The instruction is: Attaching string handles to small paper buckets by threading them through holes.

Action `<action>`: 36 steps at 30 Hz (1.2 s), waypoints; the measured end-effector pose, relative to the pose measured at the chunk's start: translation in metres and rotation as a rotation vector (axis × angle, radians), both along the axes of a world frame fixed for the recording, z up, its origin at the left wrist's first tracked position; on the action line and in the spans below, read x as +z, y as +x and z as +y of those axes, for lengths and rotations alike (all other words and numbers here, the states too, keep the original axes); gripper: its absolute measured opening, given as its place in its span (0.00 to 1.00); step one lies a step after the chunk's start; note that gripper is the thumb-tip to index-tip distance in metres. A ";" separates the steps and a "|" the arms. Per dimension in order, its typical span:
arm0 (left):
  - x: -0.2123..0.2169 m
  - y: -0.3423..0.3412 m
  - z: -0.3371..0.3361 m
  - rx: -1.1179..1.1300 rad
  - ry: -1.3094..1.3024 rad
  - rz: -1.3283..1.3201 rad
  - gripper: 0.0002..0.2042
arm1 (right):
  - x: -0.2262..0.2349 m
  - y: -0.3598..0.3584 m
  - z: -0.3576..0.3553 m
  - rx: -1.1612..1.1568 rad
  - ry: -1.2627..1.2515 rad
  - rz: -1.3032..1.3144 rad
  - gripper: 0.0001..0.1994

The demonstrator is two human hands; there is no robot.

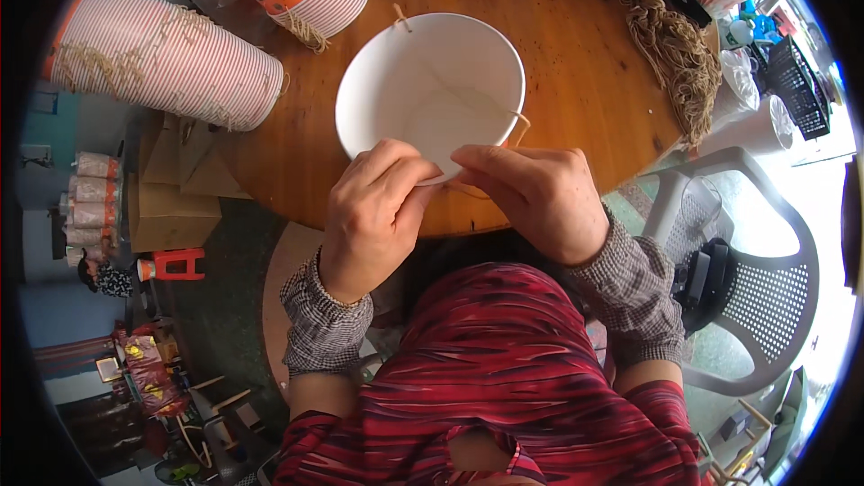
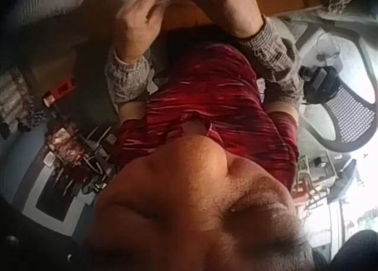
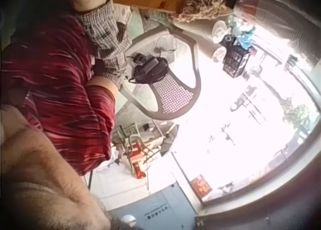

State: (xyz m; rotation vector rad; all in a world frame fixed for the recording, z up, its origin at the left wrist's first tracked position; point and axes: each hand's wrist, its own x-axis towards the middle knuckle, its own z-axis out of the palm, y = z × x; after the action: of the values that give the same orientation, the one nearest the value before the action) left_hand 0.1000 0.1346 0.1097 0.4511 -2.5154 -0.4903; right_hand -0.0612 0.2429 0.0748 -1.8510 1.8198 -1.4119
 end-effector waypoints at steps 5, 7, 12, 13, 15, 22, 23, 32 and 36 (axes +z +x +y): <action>0.002 0.016 0.009 -0.063 0.091 0.003 0.05 | -0.001 0.011 0.012 0.019 -0.044 0.052 0.07; 0.004 0.025 0.011 -0.123 0.150 -0.010 0.05 | 0.008 0.016 0.019 0.073 0.010 0.049 0.08; 0.012 0.044 0.024 -0.122 0.432 0.016 0.03 | 0.016 0.033 0.031 0.096 -0.018 0.116 0.08; 0.012 0.049 0.025 -0.120 0.427 0.023 0.03 | 0.018 0.037 0.034 0.098 -0.016 0.105 0.08; 0.013 0.058 0.027 -0.157 0.451 -0.019 0.03 | 0.018 0.043 0.041 0.104 -0.026 0.103 0.08; 0.007 0.078 0.042 -0.175 0.522 -0.083 0.05 | 0.000 0.066 0.066 0.076 -0.219 0.184 0.08; 0.008 0.079 0.043 -0.175 0.515 -0.123 0.05 | 0.000 0.069 0.070 0.060 -0.239 0.196 0.08; 0.010 0.101 0.099 -0.249 0.308 -0.161 0.04 | -0.012 0.087 0.116 0.212 -0.276 0.112 0.08; 0.015 0.115 0.127 -0.241 0.478 -0.174 0.04 | -0.018 0.099 0.136 0.248 -0.307 0.124 0.10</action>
State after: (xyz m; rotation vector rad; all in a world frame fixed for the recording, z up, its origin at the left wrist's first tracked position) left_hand 0.2147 0.2611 0.1251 0.3755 -2.6226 -1.2062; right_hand 0.0374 0.3784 0.0569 -2.2670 1.4190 -1.5820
